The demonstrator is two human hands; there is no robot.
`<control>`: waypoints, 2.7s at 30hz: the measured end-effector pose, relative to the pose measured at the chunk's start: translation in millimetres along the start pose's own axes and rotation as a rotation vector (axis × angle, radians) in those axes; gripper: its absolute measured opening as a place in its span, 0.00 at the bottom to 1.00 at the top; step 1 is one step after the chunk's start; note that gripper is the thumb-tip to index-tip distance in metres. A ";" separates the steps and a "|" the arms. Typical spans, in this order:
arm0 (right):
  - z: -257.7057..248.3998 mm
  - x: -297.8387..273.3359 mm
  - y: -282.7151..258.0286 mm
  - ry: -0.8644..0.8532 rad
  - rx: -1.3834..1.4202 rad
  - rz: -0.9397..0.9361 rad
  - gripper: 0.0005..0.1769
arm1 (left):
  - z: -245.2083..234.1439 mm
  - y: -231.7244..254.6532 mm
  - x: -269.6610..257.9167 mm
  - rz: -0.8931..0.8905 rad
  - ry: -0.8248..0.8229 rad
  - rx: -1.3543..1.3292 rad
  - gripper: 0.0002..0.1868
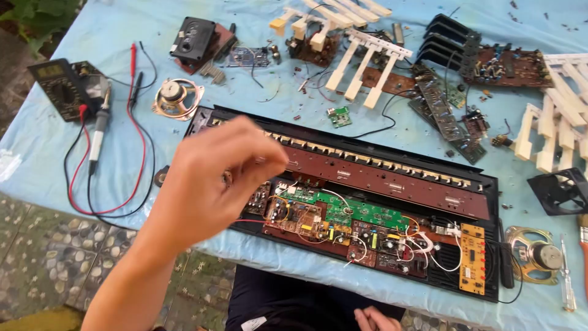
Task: The person works on the internal circuitry of a disassembled electronic keyboard, using a red wire to probe various points on the mainboard and keybed. The workspace is cluttered with removed components, including speakers, circuit boards, and plastic keys.
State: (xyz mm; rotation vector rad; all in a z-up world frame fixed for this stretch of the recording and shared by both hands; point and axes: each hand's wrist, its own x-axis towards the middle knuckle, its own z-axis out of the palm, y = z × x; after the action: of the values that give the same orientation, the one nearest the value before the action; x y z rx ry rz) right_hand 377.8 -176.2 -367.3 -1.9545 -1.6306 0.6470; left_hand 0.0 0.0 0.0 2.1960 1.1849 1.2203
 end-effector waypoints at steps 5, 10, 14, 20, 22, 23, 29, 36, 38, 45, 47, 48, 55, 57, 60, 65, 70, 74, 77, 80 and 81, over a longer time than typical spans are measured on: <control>-41.8 20.0 -10.4 -0.391 0.288 -0.103 0.25 | 41.5 20.3 -92.6 -0.016 -0.014 0.102 0.04; -86.5 32.0 -69.0 -0.836 0.672 -0.174 0.53 | 141.3 5.9 -168.7 0.094 -0.228 0.030 0.03; -90.0 33.7 -155.4 -0.820 0.144 -0.107 0.10 | 163.4 7.3 -175.3 -0.027 -0.213 0.097 0.03; -79.1 17.8 -139.9 -0.383 0.172 -0.370 0.23 | 176.7 -2.4 -173.7 -0.082 -0.198 0.124 0.04; -86.2 17.7 -148.0 -0.295 0.221 -0.345 0.23 | 182.3 -2.1 -171.2 -0.115 -0.253 0.086 0.05; -91.4 20.3 -152.9 -0.273 0.239 -0.342 0.19 | 183.9 -0.4 -167.3 -0.145 -0.269 0.044 0.05; -118.9 32.4 -164.2 -0.236 0.209 -0.374 0.12 | 184.6 6.2 -149.0 -0.160 -0.174 -0.120 0.05; -121.1 47.6 -177.3 -0.305 0.098 -0.555 0.10 | 180.6 7.9 -138.6 -0.093 -0.022 -0.215 0.07; -117.2 47.1 -183.2 -0.286 0.149 -0.556 0.10 | 184.7 5.5 -143.2 -0.093 -0.034 -0.208 0.05; -113.5 39.2 -174.6 -0.089 0.325 -0.546 0.08 | 193.6 3.4 -133.7 -0.010 -0.124 -0.271 0.06; -115.2 37.0 -170.4 -0.058 0.348 -0.526 0.08 | 194.9 5.0 -131.0 -0.005 -0.146 -0.255 0.05; -116.0 36.0 -168.5 -0.031 0.370 -0.511 0.08 | 195.4 5.7 -129.5 -0.003 -0.162 -0.234 0.05; -118.6 38.9 -165.6 0.130 0.360 -0.453 0.07 | 198.7 8.8 -129.0 -0.078 -0.124 -0.220 0.07; -119.9 37.9 -165.9 0.188 0.366 -0.443 0.07 | 201.2 4.9 -133.9 0.004 -0.147 -0.195 0.09; -117.5 31.6 -165.3 0.174 0.383 -0.386 0.09 | 200.6 7.4 -129.7 0.023 -0.170 -0.211 0.09; -117.7 37.3 -165.9 0.084 0.380 -0.451 0.14 | 202.7 9.9 -127.4 -0.029 -0.144 -0.213 0.09; -115.8 38.5 -164.1 0.079 0.373 -0.487 0.15 | 206.7 2.7 -136.2 -0.062 -0.134 -0.186 0.11; -119.4 41.2 -167.5 0.136 0.432 -0.546 0.13 | 208.1 -3.7 -143.8 -0.098 -0.087 -0.136 0.09; -120.2 41.7 -169.4 0.147 0.426 -0.541 0.11 | 202.4 0.2 -142.0 -0.162 -0.113 -0.142 0.07; -116.9 42.2 -167.8 0.173 0.432 -0.542 0.11 | 200.6 -1.7 -144.4 -0.188 -0.149 -0.148 0.03; -115.6 41.0 -167.2 0.195 0.443 -0.541 0.11 | 199.8 -2.3 -147.1 -0.185 -0.165 -0.156 0.06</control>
State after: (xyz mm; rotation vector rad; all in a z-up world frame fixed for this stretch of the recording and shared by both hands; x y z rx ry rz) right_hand 335.4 -120.2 -172.1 -1.1563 -1.6242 0.5212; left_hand 123.0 -101.4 -190.1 1.9820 1.1554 1.0005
